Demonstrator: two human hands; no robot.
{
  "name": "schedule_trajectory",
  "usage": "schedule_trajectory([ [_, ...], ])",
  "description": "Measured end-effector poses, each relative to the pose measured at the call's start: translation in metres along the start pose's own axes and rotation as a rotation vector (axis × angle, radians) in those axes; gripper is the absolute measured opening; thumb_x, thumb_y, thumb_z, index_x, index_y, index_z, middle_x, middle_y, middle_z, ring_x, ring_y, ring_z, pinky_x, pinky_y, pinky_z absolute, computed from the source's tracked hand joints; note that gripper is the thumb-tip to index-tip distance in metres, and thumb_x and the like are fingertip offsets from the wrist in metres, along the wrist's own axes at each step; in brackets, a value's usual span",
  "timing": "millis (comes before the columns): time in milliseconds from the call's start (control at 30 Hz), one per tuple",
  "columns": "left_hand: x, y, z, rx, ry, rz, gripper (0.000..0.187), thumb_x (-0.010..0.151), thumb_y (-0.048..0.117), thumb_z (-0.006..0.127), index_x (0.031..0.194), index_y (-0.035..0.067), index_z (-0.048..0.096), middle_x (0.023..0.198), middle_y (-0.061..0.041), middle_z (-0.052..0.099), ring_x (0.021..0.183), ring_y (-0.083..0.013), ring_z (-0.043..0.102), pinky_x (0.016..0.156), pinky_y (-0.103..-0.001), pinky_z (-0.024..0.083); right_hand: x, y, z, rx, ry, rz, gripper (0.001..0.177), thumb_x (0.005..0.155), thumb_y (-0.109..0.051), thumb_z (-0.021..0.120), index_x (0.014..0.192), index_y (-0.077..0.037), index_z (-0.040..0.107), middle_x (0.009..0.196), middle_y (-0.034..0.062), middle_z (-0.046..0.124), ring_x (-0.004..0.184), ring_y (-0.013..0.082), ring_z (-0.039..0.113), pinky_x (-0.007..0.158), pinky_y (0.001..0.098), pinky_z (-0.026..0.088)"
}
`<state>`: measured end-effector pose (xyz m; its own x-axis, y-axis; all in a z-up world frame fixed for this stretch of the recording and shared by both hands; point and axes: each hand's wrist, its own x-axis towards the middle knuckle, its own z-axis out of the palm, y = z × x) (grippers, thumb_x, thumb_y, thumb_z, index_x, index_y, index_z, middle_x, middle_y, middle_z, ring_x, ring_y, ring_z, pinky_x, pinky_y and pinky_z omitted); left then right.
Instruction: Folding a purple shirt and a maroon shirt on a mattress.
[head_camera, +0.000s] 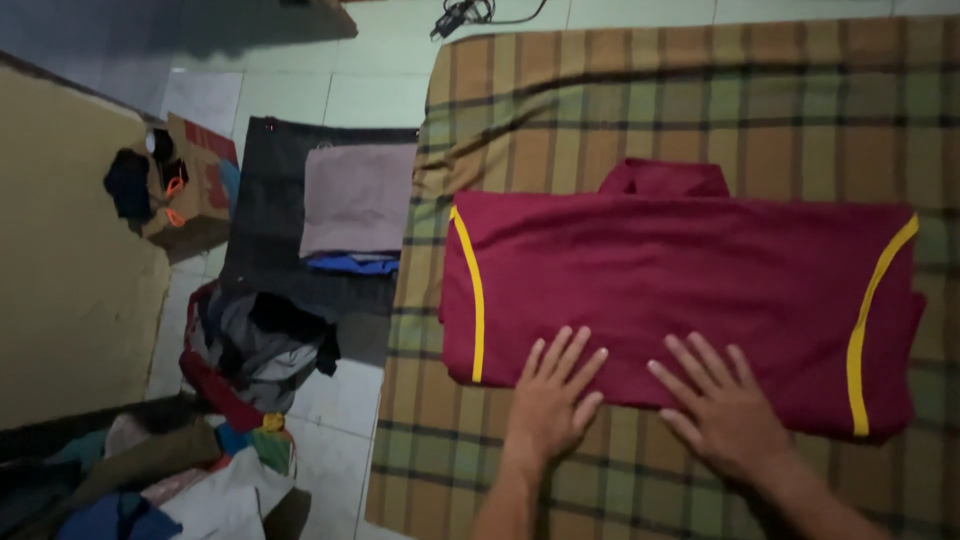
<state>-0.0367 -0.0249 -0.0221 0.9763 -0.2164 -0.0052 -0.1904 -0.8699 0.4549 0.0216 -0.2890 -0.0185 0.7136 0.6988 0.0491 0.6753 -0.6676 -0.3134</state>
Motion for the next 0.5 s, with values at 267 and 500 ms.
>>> schedule_trajectory([
  [267, -0.021, -0.012, -0.016, 0.011, 0.082, -0.168, 0.062, 0.098, 0.039, 0.062, 0.155, 0.02, 0.048, 0.168, -0.011, 0.031, 0.155, -0.033, 0.025, 0.124, -0.055, 0.018, -0.019, 0.009, 0.01, -0.102, 0.082, 0.094, 0.068, 0.088, -0.056, 0.05, 0.149, -0.026, 0.043, 0.162, 0.0088, 0.033, 0.149, 0.0361, 0.031, 0.116, 0.0674, 0.027],
  [500, -0.031, -0.021, -0.015, 0.044, 0.113, -0.209, 0.062, 0.1, 0.038, 0.061, 0.157, 0.018, 0.046, 0.167, -0.013, 0.03, 0.155, -0.0352, 0.025, 0.124, -0.053, 0.019, -0.055, 0.018, 0.012, -0.356, -0.02, 0.372, 0.072, 0.082, -0.057, 0.055, 0.15, -0.032, 0.047, 0.165, 0.0089, 0.035, 0.152, 0.0391, 0.035, 0.116, 0.0725, 0.032],
])
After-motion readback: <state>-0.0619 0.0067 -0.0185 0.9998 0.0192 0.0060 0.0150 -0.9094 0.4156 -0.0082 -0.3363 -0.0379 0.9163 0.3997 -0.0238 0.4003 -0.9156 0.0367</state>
